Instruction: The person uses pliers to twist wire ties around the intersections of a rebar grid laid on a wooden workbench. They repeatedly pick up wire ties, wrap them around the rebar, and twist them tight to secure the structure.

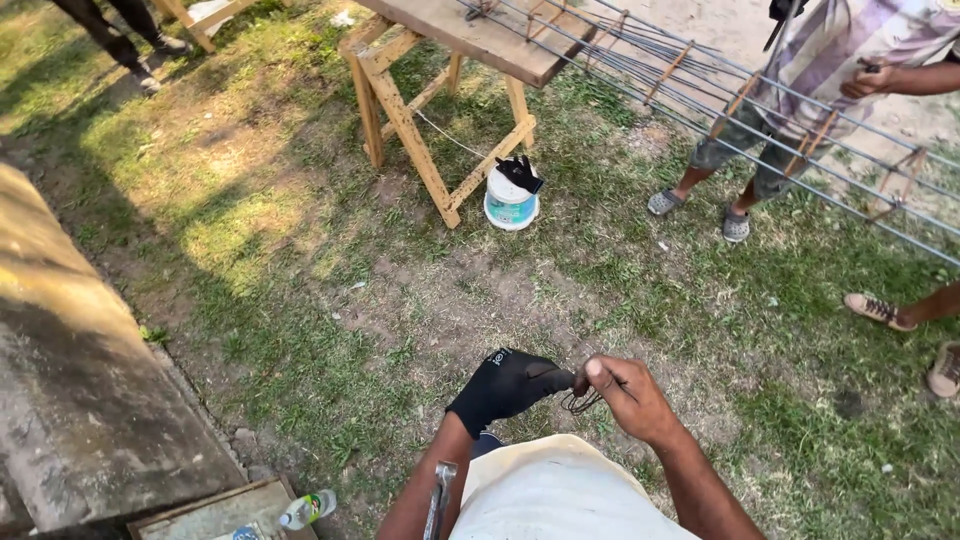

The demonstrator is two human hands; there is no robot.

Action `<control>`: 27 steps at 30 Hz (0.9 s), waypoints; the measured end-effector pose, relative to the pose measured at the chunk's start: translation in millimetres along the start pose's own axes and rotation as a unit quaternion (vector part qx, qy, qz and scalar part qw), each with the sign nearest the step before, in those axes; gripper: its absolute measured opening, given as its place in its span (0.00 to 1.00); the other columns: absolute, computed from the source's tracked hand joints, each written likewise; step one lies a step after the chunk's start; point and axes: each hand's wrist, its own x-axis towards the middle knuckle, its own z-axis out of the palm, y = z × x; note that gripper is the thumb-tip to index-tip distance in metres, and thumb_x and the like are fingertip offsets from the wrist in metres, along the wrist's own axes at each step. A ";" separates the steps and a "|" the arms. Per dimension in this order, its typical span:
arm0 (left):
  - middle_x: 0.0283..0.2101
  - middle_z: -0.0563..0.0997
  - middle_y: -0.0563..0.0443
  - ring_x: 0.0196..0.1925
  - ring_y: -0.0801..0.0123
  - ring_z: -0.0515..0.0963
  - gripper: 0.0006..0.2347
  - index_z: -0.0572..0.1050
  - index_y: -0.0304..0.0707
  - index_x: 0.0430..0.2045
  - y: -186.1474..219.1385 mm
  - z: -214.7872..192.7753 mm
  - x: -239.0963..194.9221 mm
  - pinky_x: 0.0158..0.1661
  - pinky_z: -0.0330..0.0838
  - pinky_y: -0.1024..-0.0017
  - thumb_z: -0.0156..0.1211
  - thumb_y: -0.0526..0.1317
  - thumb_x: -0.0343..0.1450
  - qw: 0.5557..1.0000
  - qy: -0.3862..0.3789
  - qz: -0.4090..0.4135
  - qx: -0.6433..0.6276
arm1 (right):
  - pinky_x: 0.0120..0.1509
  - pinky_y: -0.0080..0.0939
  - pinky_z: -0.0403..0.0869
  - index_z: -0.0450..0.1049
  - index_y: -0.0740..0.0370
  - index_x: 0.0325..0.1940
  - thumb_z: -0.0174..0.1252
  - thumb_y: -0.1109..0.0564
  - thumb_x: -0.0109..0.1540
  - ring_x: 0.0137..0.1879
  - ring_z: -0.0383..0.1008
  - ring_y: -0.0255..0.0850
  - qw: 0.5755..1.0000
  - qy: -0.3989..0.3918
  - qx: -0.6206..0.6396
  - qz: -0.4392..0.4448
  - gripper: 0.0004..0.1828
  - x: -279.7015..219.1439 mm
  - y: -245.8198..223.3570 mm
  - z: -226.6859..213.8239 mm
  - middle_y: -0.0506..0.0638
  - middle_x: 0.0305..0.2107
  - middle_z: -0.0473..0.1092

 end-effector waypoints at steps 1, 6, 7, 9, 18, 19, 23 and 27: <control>0.26 0.78 0.55 0.32 0.71 0.76 0.20 0.78 0.53 0.26 0.5 0.8 -2.8 0.36 0.66 0.65 0.57 0.62 0.83 1.000 0.013 0.001 -0.009 | 0.36 0.41 0.82 0.86 0.53 0.37 0.43 0.28 0.75 0.31 0.85 0.38 1.000 -0.009 0.027 -0.001 0.36 6.0 -10.1 -2.4 0.47 0.27 0.85; 0.33 0.90 0.56 0.37 0.69 0.86 0.20 0.89 0.61 0.34 12.1 -5.2 -11.1 0.40 0.72 0.65 0.54 0.65 0.80 0.998 0.061 -0.024 -0.005 | 0.51 0.47 0.85 0.87 0.55 0.37 0.51 0.37 0.75 0.41 0.89 0.42 0.996 -0.047 0.070 0.029 0.28 13.6 -4.9 -1.3 0.50 0.33 0.88; 0.34 0.89 0.56 0.38 0.71 0.85 0.21 0.88 0.59 0.32 21.8 -12.6 -14.0 0.41 0.72 0.66 0.55 0.66 0.79 0.996 0.047 -0.068 -0.013 | 0.53 0.49 0.83 0.89 0.58 0.38 0.57 0.42 0.72 0.43 0.87 0.44 0.991 -0.017 0.105 0.077 0.23 12.7 -6.1 0.5 0.51 0.33 0.87; 0.34 0.89 0.56 0.39 0.72 0.84 0.22 0.87 0.57 0.30 28.9 -19.5 -16.5 0.42 0.72 0.66 0.55 0.68 0.78 0.992 0.043 -0.118 -0.026 | 0.55 0.51 0.80 0.90 0.61 0.38 0.63 0.48 0.70 0.45 0.85 0.45 0.983 0.002 0.137 0.121 0.17 8.9 5.2 9.2 0.52 0.34 0.86; 0.34 0.88 0.49 0.36 0.61 0.83 0.28 0.83 0.51 0.26 27.3 -25.2 -17.1 0.39 0.70 0.58 0.52 0.73 0.75 0.993 0.051 -0.105 0.001 | 0.41 0.60 0.74 0.73 0.57 0.28 0.66 0.55 0.64 0.34 0.73 0.52 0.819 0.107 0.551 0.121 0.12 5.4 -9.1 15.1 0.54 0.24 0.72; 0.34 0.87 0.50 0.37 0.61 0.83 0.28 0.80 0.51 0.24 25.9 -24.6 -16.9 0.40 0.70 0.59 0.51 0.73 0.74 0.994 0.044 -0.099 0.013 | 0.36 0.53 0.68 0.69 0.53 0.28 0.63 0.52 0.64 0.30 0.64 0.46 0.815 0.096 0.556 0.134 0.13 5.0 -13.8 12.3 0.49 0.22 0.64; 0.29 0.84 0.52 0.34 0.62 0.81 0.29 0.76 0.51 0.20 24.4 -24.9 -19.8 0.39 0.68 0.61 0.50 0.75 0.74 0.995 0.034 -0.094 0.023 | 0.23 0.41 0.60 0.71 0.51 0.30 0.49 0.29 0.79 0.19 0.55 0.35 0.817 0.037 0.550 0.167 0.33 -2.3 -5.6 2.2 0.39 0.15 0.59; 0.31 0.86 0.53 0.36 0.63 0.83 0.28 0.79 0.52 0.20 24.2 -27.9 -25.5 0.39 0.69 0.61 0.53 0.75 0.72 0.994 0.039 -0.100 0.018 | 0.24 0.44 0.60 0.73 0.57 0.33 0.42 0.19 0.79 0.17 0.54 0.37 0.826 0.007 0.529 0.193 0.43 -18.2 12.4 -7.6 0.40 0.14 0.59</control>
